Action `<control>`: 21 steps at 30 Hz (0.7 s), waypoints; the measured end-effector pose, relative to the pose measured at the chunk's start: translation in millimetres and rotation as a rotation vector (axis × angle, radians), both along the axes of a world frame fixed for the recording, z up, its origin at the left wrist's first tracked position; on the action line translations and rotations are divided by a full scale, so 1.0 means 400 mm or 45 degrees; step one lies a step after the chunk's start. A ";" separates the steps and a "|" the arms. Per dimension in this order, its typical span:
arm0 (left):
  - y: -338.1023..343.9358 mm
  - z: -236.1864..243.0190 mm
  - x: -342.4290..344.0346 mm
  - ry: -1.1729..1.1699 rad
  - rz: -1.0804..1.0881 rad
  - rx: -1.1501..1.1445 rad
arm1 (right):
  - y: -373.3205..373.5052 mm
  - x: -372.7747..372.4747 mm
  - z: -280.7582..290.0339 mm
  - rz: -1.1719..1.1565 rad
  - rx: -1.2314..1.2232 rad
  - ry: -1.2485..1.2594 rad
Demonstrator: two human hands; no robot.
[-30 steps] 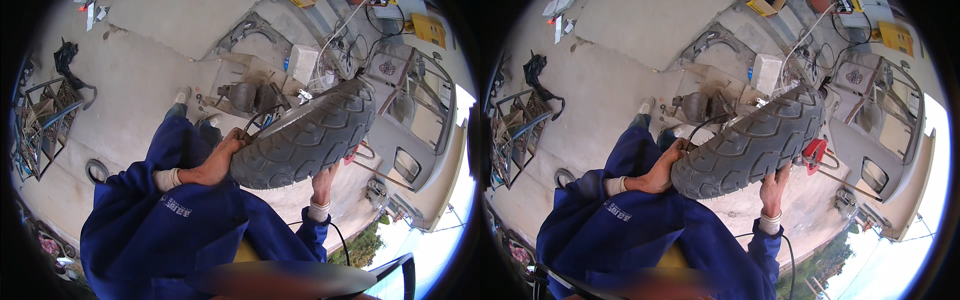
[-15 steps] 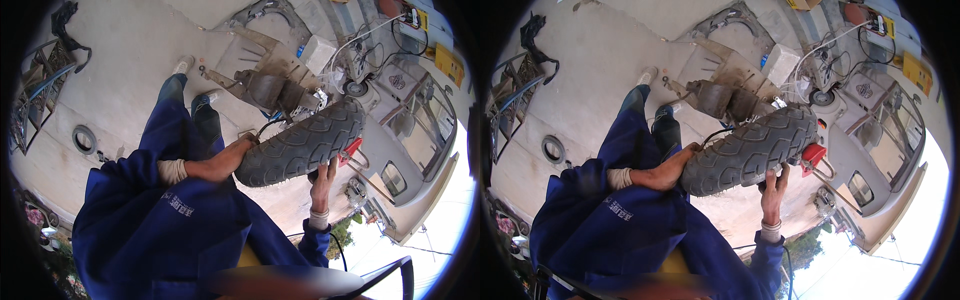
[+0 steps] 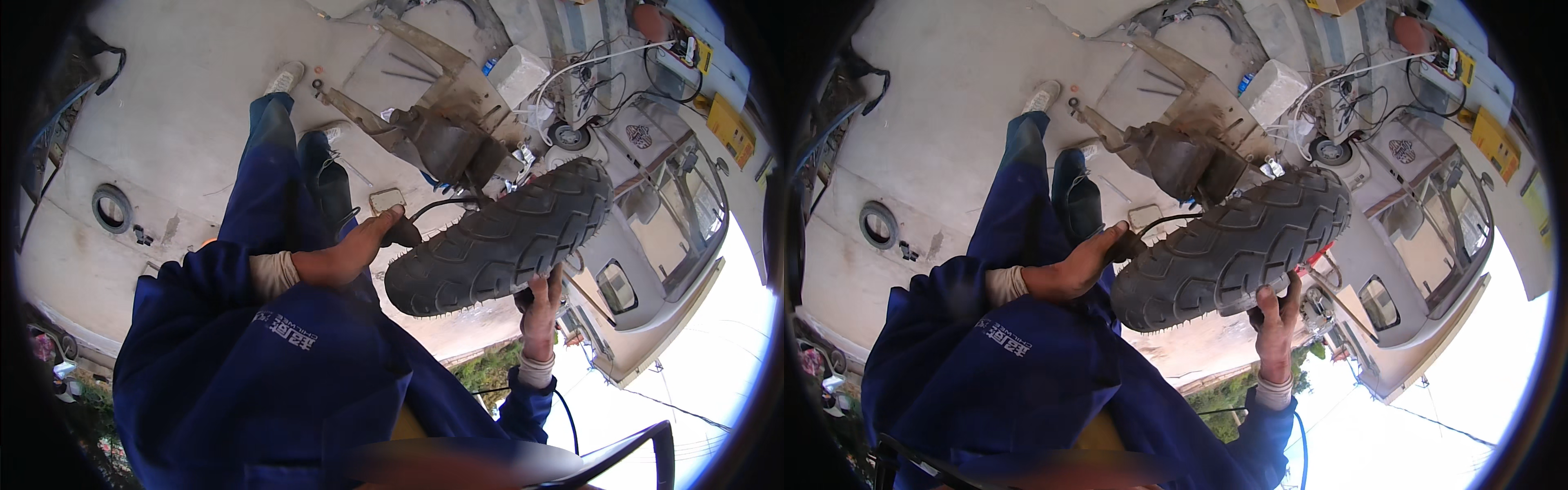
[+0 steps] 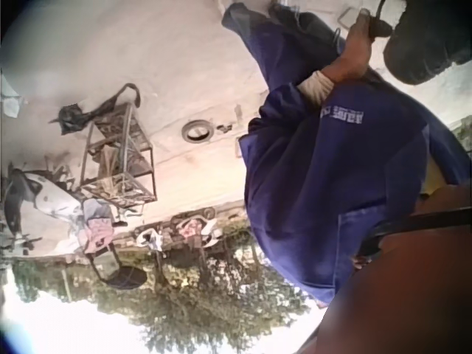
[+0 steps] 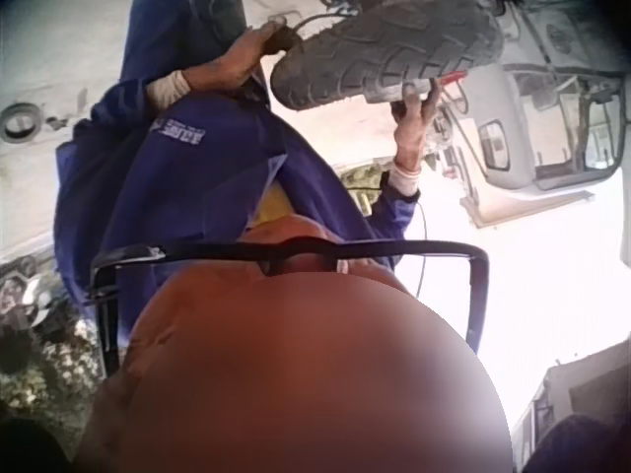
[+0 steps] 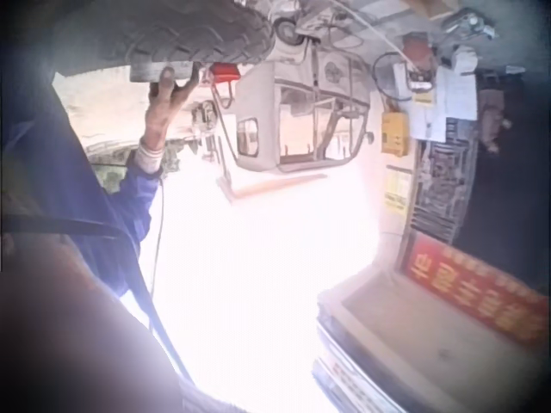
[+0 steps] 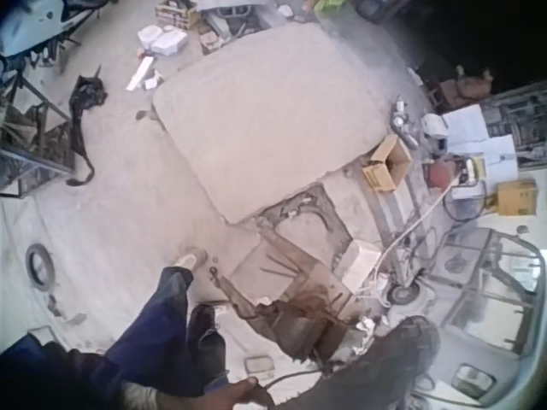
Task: The person works on a small tire mounted on a rim, using a tool to manipulate the valve stem and then inserting a metal clip into the rim. The person rotates the tire and continues adjusting the valve area before lifting the tire to inspect it.
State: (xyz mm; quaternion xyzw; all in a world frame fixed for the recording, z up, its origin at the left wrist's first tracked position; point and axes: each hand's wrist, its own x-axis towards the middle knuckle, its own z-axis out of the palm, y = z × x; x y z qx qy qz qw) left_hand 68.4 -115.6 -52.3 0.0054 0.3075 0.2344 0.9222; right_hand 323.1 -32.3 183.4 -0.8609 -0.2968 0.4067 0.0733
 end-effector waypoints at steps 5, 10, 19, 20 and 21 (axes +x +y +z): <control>0.048 -0.157 0.005 -0.093 -0.121 -0.537 | 0.048 -0.046 0.010 0.034 -0.075 -0.054; 0.161 -0.348 0.030 -0.029 0.075 -0.981 | 0.064 -0.066 0.003 -0.031 -0.099 -0.034; 0.468 -0.673 0.078 0.144 0.532 -0.960 | 0.074 -0.102 0.012 -0.061 -0.125 -0.011; 0.532 -0.664 0.078 0.045 0.553 -0.699 | 0.083 -0.110 0.017 -0.041 -0.142 -0.009; 0.619 -0.552 0.064 0.166 0.601 -0.576 | 0.084 -0.109 0.015 -0.034 -0.151 0.001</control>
